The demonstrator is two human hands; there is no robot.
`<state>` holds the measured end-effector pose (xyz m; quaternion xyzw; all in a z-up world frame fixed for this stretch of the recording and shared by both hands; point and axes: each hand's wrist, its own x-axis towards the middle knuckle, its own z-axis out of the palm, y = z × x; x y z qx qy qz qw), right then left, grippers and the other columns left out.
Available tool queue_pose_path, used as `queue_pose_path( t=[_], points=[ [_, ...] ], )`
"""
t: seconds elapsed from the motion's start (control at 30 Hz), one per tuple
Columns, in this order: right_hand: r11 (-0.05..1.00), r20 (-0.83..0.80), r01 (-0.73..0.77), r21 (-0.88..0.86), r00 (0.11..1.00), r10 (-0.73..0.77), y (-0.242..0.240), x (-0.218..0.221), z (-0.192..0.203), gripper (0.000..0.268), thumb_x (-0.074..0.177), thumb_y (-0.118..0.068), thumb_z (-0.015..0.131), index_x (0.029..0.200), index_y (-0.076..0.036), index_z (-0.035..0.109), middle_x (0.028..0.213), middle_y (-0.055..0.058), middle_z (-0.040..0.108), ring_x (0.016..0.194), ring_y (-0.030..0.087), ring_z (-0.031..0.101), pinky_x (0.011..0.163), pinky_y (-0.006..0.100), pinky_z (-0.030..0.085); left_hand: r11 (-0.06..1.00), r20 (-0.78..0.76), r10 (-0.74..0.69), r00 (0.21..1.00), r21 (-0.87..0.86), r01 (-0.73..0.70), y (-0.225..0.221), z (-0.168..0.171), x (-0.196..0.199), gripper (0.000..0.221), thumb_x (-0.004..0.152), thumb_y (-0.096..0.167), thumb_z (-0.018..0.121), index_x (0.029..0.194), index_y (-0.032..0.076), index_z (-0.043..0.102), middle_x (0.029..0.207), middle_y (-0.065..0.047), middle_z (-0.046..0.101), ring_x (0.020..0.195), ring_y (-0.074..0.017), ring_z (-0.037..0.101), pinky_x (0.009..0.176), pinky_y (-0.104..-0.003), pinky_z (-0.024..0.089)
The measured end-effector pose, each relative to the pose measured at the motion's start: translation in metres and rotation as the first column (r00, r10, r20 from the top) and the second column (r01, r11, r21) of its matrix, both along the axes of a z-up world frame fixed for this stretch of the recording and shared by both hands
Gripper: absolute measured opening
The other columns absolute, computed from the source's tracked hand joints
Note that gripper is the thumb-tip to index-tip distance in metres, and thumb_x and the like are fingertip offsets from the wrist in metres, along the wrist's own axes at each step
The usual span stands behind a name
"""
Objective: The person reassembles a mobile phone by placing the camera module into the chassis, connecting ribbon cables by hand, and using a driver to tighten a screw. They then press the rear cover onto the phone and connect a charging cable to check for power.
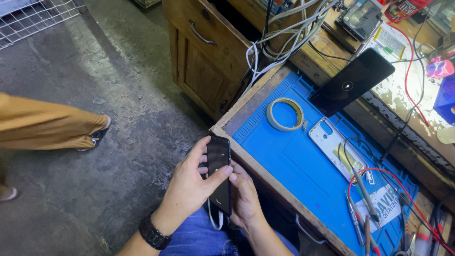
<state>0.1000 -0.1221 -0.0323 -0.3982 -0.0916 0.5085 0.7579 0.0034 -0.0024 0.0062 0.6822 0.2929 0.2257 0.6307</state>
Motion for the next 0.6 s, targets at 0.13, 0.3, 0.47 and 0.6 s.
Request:
queue_pose_path(
  t=[0.13,0.3,0.47,0.6],
  points=[
    [1.000,0.044,0.010,-0.030,0.999,-0.009,0.001,-0.004,0.002,0.058,0.094,-0.026,0.062,0.143,0.001,0.049,0.130,0.017,0.064,0.118,0.025,0.064,0.104,0.040,0.051,0.998,-0.016,0.024,1.000,0.054,-0.023,-0.002,0.006,0.004,0.086,0.076,0.026,0.084,0.145,-0.002,0.040,0.128,-0.018,0.067,0.109,-0.0246,0.072,0.086,-0.035,0.062],
    [0.997,0.152,0.050,-0.061,0.988,-0.041,0.001,-0.007,-0.001,0.058,0.095,-0.026,0.063,0.143,0.003,0.048,0.132,0.016,0.063,0.125,0.024,0.060,0.110,0.039,0.045,1.000,0.021,0.018,1.000,0.017,-0.018,-0.003,0.007,0.002,0.082,0.079,0.021,0.082,0.147,0.000,0.041,0.127,-0.016,0.069,0.108,-0.0205,0.074,0.087,-0.033,0.062],
    [0.999,0.179,0.025,-0.032,0.984,-0.019,-0.001,-0.006,-0.006,0.064,0.093,-0.023,0.066,0.147,0.003,0.044,0.137,0.015,0.059,0.130,0.022,0.056,0.113,0.038,0.041,0.980,0.198,-0.001,0.980,-0.196,0.041,0.002,0.000,-0.002,0.080,0.082,0.011,0.078,0.152,0.003,0.040,0.125,-0.013,0.069,0.110,-0.0178,0.069,0.089,-0.032,0.059],
    [0.999,0.151,-0.038,0.023,0.988,0.034,-0.008,-0.002,-0.007,0.070,0.099,-0.022,0.068,0.158,0.002,0.039,0.139,0.019,0.054,0.122,0.021,0.054,0.103,0.035,0.041,0.914,0.420,0.018,0.907,-0.375,0.156,0.013,-0.018,-0.008,0.076,0.087,0.005,0.073,0.155,0.004,0.037,0.133,-0.012,0.063,0.117,-0.0175,0.063,0.098,-0.033,0.054]
  ],
)
